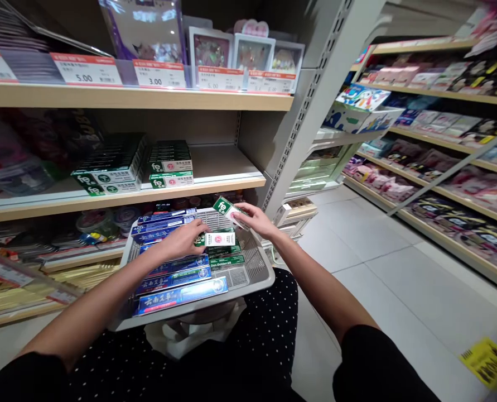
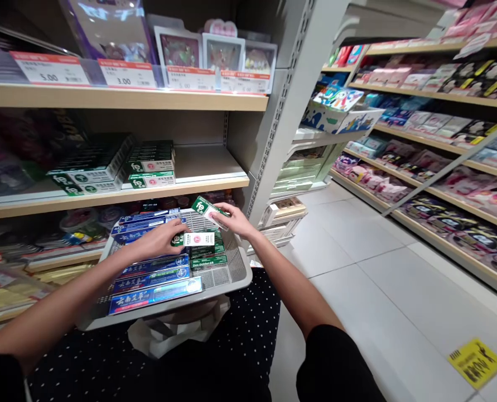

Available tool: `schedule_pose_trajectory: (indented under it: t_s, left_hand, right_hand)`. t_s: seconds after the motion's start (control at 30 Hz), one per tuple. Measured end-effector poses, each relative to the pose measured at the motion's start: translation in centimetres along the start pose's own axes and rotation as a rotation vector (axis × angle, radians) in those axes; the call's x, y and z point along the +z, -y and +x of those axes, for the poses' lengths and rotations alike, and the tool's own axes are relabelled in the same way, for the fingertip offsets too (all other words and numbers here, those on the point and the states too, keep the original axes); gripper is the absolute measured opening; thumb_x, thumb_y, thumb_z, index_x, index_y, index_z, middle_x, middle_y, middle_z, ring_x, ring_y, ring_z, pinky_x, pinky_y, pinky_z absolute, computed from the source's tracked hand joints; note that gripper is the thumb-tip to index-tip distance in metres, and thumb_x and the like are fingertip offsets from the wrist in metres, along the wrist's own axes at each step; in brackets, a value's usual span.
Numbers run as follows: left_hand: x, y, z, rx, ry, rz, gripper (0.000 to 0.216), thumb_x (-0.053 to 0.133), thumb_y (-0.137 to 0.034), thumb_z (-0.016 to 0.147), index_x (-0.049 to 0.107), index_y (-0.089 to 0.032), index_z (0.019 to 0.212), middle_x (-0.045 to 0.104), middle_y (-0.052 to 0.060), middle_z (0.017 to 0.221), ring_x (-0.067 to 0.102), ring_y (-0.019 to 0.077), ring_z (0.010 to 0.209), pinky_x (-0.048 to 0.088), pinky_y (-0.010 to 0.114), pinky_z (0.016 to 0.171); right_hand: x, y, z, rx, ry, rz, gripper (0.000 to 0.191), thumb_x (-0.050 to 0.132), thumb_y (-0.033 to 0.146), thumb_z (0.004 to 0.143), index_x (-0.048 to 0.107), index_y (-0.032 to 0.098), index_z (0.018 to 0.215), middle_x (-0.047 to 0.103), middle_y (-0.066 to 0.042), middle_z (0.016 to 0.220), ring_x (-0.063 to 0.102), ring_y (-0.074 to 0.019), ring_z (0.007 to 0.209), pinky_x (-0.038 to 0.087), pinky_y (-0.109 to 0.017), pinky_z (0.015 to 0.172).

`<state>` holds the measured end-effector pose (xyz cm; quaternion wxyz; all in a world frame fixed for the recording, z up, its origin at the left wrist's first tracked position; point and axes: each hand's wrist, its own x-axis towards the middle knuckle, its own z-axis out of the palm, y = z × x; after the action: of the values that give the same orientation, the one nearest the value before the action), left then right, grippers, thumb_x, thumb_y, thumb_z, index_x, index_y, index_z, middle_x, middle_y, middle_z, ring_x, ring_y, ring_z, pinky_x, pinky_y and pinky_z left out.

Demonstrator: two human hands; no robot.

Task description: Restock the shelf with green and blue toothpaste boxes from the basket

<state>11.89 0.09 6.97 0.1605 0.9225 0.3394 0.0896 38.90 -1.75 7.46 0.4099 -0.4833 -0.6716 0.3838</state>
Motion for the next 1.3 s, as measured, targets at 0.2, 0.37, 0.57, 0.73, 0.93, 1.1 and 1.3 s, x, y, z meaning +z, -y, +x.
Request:
schedule_pose_trajectory:
  t_s: [0.2, 0.37, 0.57, 0.73, 0.93, 1.1, 1.3]
  left_hand:
    - [-1.2, 3.8, -6.9, -0.190, -0.089, -0.175, 0.046, 0.070, -0.045, 0.071, 0.066, -0.025, 0.113, 0.064, 0.007, 0.114, 0.059, 0.0290, 0.106, 0.044, 0.035, 0.091]
    - [0.1, 4.3, -8.0, -0.457, -0.465, -0.671, 0.060, 0.069, -0.052, 0.072, 0.061, -0.018, 0.121, 0.067, 0.012, 0.115, 0.063, 0.0276, 0.106, 0.049, 0.039, 0.090]
    - [0.8, 4.9, -7.6, -0.539, -0.620, -0.985, 0.052, 0.074, -0.055, 0.066, 0.067, -0.017, 0.101, 0.071, 0.010, 0.102, 0.066, 0.0238, 0.097, 0.051, 0.036, 0.088]
    - [2.0, 5.4, -7.7, -0.623, -0.716, -1.094, 0.056, 0.078, -0.056, 0.061, 0.064, -0.016, 0.098, 0.072, 0.009, 0.097, 0.067, 0.0233, 0.096, 0.051, 0.036, 0.087]
    - [2.6, 5.3, -7.9, -0.644, -0.646, -1.098, 0.055, 0.077, -0.055, 0.061, 0.062, -0.017, 0.097, 0.072, 0.006, 0.091, 0.067, 0.0208, 0.092, 0.050, 0.035, 0.089]
    - [2.8, 5.8, -8.0, -0.671, -0.598, -1.120, 0.060, 0.083, -0.048, 0.056, 0.062, -0.017, 0.102, 0.069, 0.009, 0.102, 0.065, 0.0222, 0.100, 0.051, 0.036, 0.091]
    - [4.2, 7.1, -8.3, -0.737, -0.611, -1.214, 0.061, 0.085, -0.047, 0.054, 0.065, -0.015, 0.102, 0.070, 0.011, 0.101, 0.068, 0.0218, 0.092, 0.055, 0.035, 0.082]
  right_hand:
    - [4.6, 1.2, 1.0, -0.029, 0.310, -0.089, 0.045, 0.060, 0.024, 0.080, 0.055, 0.024, 0.125, 0.055, -0.006, 0.131, 0.053, -0.0228, 0.118, 0.044, -0.039, 0.098]
    - [9.1, 1.7, 2.5, 0.033, 0.333, 0.067, 0.039, 0.062, 0.019, 0.074, 0.053, 0.020, 0.112, 0.059, -0.006, 0.117, 0.060, -0.0188, 0.098, 0.052, -0.030, 0.079]
    - [11.0, 1.4, 2.9, 0.201, 0.254, 0.266, 0.042, 0.069, 0.033, 0.074, 0.050, 0.023, 0.110, 0.065, -0.001, 0.091, 0.064, -0.0148, 0.068, 0.054, -0.030, 0.063]
    - [12.2, -1.5, 2.6, 0.191, -0.039, 0.363, 0.042, 0.078, 0.041, 0.066, 0.056, 0.020, 0.096, 0.065, -0.001, 0.086, 0.065, -0.0161, 0.081, 0.054, -0.031, 0.077]
    - [12.8, -3.7, 1.9, 0.209, -0.090, 0.365, 0.042, 0.079, 0.044, 0.065, 0.061, 0.019, 0.094, 0.065, -0.004, 0.090, 0.064, -0.0166, 0.084, 0.052, -0.030, 0.078]
    - [13.1, -4.3, 1.8, 0.250, -0.105, 0.373, 0.047, 0.079, 0.046, 0.064, 0.058, 0.020, 0.097, 0.065, -0.004, 0.093, 0.063, -0.0167, 0.085, 0.052, -0.030, 0.077]
    - [13.4, -4.7, 1.8, 0.284, -0.158, 0.366, 0.042, 0.078, 0.048, 0.062, 0.058, 0.020, 0.087, 0.067, -0.004, 0.087, 0.065, -0.0185, 0.081, 0.053, -0.032, 0.076]
